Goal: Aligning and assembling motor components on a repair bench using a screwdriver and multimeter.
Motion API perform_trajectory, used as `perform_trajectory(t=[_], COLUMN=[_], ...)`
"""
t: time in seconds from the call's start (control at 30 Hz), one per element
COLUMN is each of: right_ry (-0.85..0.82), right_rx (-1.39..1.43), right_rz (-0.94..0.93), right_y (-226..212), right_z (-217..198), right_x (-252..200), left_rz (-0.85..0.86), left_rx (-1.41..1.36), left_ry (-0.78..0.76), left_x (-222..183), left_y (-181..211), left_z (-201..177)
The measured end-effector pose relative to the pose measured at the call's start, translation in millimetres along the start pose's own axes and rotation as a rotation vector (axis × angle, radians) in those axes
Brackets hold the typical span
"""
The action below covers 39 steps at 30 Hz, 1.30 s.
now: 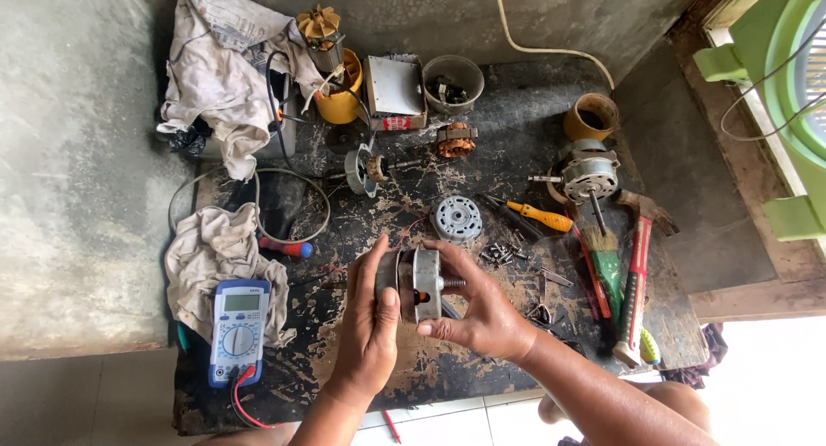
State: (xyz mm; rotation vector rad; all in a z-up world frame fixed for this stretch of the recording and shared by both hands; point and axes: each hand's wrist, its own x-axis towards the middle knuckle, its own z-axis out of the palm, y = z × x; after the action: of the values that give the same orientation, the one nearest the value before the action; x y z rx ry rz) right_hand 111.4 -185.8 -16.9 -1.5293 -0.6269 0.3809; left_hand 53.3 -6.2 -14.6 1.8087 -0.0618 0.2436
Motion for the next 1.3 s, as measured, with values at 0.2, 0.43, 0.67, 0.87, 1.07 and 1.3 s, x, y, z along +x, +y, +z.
perform_trajectory(t=[0.2, 0.43, 0.67, 0.87, 1.07, 1.3], right_ry=[-0.017, -0.018, -0.009, -0.014, 0.001, 0.084], right_rx=[-0.110, -0.142, -0.203, -0.360, -0.393, -0.524], right_rz=[-0.019, -0.081, -0.051, -0.099, -0.150, -0.245], right_y=[2, 23, 22, 17, 19, 18], right_z=[-3, -4, -4, -5, -5, -4], right_x=[3, -3, -3, -4, -5, -7], left_rz=[0.040, 0.203, 0.219, 0.215, 0.224, 0.166], left_rx=[0.180, 0.319, 0.339, 0.320, 0.333, 0.212], left_ry=[0.016, 0.019, 0.041, 0.037, 0.023, 0.018], left_x=[-1, 2, 1, -1, 0, 1], left_y=[-4, 0, 2, 0, 2, 1], left_z=[1, -1, -2, -2, -2, -2])
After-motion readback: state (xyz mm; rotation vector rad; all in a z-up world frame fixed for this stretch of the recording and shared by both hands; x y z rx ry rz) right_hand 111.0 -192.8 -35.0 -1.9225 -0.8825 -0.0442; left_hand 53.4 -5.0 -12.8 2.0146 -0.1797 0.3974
